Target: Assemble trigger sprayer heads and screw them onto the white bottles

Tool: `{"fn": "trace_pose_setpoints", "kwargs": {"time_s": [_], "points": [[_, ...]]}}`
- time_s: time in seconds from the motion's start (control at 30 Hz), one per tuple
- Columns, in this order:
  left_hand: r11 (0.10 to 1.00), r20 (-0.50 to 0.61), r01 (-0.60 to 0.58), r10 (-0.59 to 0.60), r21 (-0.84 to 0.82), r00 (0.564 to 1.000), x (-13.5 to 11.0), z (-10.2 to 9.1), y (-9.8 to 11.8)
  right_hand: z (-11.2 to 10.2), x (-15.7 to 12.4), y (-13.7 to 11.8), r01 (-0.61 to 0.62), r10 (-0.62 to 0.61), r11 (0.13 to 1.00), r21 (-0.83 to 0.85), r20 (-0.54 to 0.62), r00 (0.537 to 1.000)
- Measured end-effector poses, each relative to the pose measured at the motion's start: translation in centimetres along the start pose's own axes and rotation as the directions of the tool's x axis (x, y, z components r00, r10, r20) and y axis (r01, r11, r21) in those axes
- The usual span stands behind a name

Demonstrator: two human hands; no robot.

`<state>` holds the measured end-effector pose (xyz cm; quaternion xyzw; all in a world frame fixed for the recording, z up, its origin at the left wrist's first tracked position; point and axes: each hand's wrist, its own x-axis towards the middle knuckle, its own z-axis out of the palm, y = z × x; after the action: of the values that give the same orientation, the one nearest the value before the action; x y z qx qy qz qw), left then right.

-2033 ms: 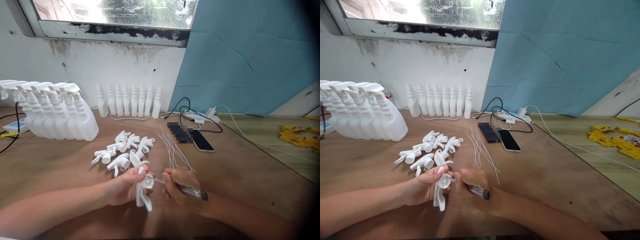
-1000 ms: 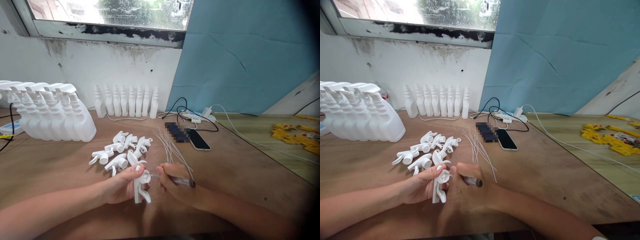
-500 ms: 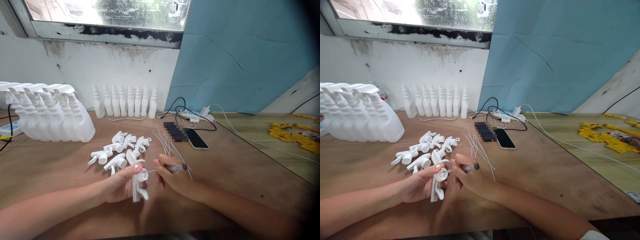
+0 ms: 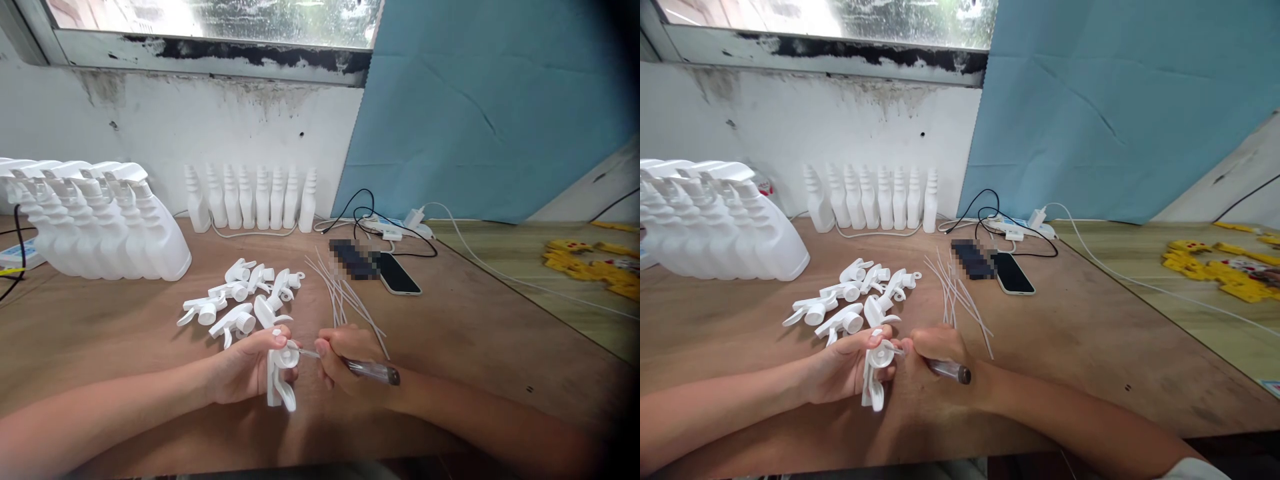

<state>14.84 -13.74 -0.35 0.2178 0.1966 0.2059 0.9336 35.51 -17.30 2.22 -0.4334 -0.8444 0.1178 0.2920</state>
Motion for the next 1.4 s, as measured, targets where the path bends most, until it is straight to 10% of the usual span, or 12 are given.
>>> {"fn": "trace_pose_setpoints", "kwargs": {"time_s": [0.2,0.5,0.7,0.83,1.13,1.3,1.4], "points": [[1.0,0.001,0.003,-0.003,-0.017,1.0,0.0,-0.2,0.0,1.6,-0.3,1.4,0.262,-0.272,0.961,-0.091,-0.118,0.955],[0.999,-0.004,0.054,-0.054,0.006,0.999,-0.1,0.5,0.2,1.3,-0.4,0.5,0.334,-0.333,0.942,-0.021,-0.154,0.93],[1.0,0.02,-0.006,0.005,0.021,1.0,0.0,0.3,0.0,1.1,0.0,-0.3,0.418,-0.414,0.904,-0.083,-0.403,0.816],[1.0,-0.006,-0.015,0.015,0.008,1.0,0.1,0.0,0.0,1.0,0.1,0.0,0.496,-0.52,0.853,-0.161,-0.336,0.786],[0.999,0.005,-0.039,0.039,0.019,0.999,0.2,0.2,0.1,0.4,0.9,0.3,0.473,-0.476,0.879,-0.06,-0.129,0.87],[0.999,-0.038,-0.019,0.02,0.026,0.999,0.1,0.3,0.1,-1.4,1.8,-0.8,0.048,-0.073,0.976,0.211,0.111,0.991],[0.998,-0.05,-0.016,0.018,0.056,0.999,0.0,0.3,0.1,-1.3,2.1,-1.3,-0.226,0.187,0.898,0.378,0.137,0.973]]}}
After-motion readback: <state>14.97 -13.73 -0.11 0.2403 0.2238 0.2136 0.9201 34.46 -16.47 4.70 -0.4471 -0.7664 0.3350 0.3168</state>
